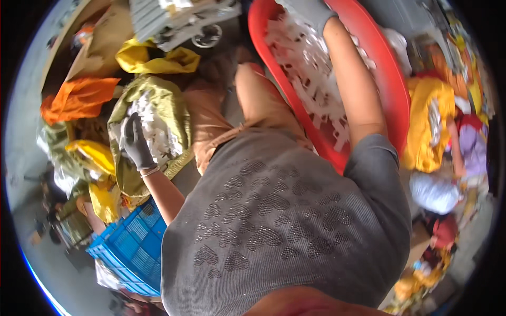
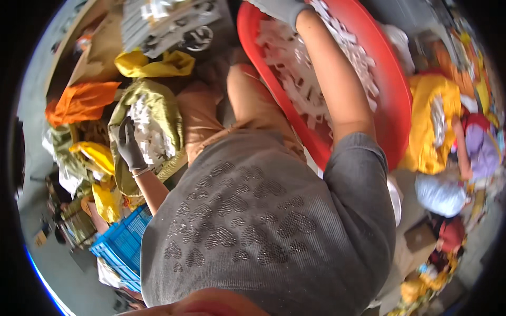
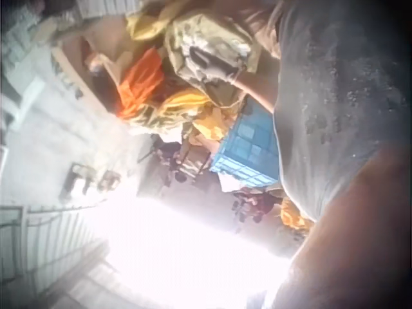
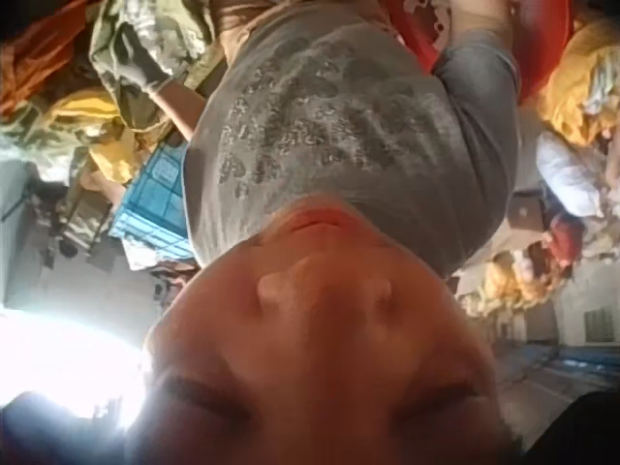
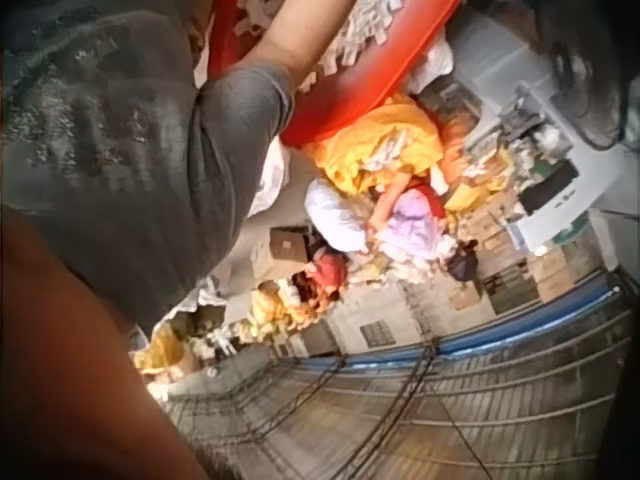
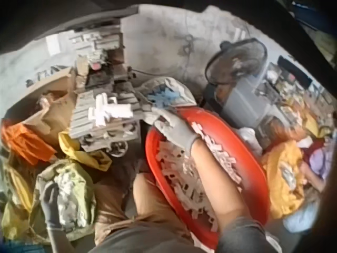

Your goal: Placing white plastic components onto a machine jig for stamping or printing and then sorting them into a bin.

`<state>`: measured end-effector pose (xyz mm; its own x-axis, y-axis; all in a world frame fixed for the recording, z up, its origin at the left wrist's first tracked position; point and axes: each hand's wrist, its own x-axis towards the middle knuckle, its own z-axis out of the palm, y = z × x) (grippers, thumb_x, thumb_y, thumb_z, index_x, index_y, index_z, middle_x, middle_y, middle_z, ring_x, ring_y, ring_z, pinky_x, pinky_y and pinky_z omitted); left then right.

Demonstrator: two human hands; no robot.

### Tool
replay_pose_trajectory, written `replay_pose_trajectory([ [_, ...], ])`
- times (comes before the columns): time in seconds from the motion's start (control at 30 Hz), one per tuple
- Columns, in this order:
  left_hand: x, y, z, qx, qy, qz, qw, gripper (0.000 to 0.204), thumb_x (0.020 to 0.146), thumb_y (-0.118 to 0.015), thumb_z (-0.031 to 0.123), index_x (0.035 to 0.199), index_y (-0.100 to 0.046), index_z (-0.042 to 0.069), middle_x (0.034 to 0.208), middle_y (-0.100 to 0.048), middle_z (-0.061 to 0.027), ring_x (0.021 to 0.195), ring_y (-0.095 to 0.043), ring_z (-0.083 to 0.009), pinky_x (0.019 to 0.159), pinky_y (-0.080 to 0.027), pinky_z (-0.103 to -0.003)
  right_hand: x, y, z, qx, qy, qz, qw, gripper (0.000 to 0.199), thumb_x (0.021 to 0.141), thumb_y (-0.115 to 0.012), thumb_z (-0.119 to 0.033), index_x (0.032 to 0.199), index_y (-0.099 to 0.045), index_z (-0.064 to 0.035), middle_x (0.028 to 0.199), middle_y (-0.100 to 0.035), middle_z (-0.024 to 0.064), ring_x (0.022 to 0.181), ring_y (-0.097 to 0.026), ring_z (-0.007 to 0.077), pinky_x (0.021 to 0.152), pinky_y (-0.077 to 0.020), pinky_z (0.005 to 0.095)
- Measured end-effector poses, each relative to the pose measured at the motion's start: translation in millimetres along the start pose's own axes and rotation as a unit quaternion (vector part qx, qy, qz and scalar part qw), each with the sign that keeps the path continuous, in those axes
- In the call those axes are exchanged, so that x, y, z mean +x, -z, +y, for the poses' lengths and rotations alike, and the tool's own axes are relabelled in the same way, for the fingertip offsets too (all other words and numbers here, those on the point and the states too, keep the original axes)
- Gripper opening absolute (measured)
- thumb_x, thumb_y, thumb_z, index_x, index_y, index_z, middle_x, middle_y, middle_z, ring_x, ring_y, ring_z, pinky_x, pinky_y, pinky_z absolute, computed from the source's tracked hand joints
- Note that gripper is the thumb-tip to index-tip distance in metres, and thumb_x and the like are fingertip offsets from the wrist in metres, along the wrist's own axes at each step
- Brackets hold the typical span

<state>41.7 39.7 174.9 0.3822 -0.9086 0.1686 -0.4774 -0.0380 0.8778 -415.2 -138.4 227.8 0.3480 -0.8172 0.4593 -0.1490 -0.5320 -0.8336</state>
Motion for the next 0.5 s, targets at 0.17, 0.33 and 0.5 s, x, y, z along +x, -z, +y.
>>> replay_pose_trajectory([
  [0.17,2,-11,-42,0.081,-0.004,-0.088,0.993,0.029,0.092,-0.054,0.019,0.111,-0.062,0.000,0.108,-0.065,-0.0088,0.097,-0.060,-0.0175,0.086,-0.046,-0.029,-192,28,77,-0.315,-0.405,-0.077,0.855,0.039,0.088,-0.048,-0.037,0.118,-0.055,-0.0130,0.114,-0.059,0.0163,0.104,-0.057,0.0328,0.088,-0.0444,0.0403],
  [0.33,-6,-24,-27,0.074,0.022,-0.116,0.990,0.031,0.093,-0.052,0.021,0.114,-0.060,-0.001,0.109,-0.064,-0.0096,0.099,-0.059,-0.0181,0.088,-0.045,-0.029,-302,-15,75,-0.214,-0.433,-0.141,0.864,0.044,0.084,-0.053,-0.033,0.123,-0.054,-0.0125,0.114,-0.059,0.0193,0.104,-0.058,0.0339,0.089,-0.0451,0.0395],
  [0.5,-2,-42,-24,0.082,-0.015,-0.146,0.986,0.028,0.092,-0.054,0.018,0.112,-0.061,0.000,0.109,-0.064,-0.0089,0.099,-0.060,-0.0167,0.087,-0.046,-0.028,-324,-51,91,-0.224,-0.536,-0.113,0.806,0.058,0.080,-0.061,-0.035,0.131,-0.045,-0.0110,0.116,-0.057,0.0223,0.109,-0.055,0.0349,0.094,-0.0431,0.0381],
])
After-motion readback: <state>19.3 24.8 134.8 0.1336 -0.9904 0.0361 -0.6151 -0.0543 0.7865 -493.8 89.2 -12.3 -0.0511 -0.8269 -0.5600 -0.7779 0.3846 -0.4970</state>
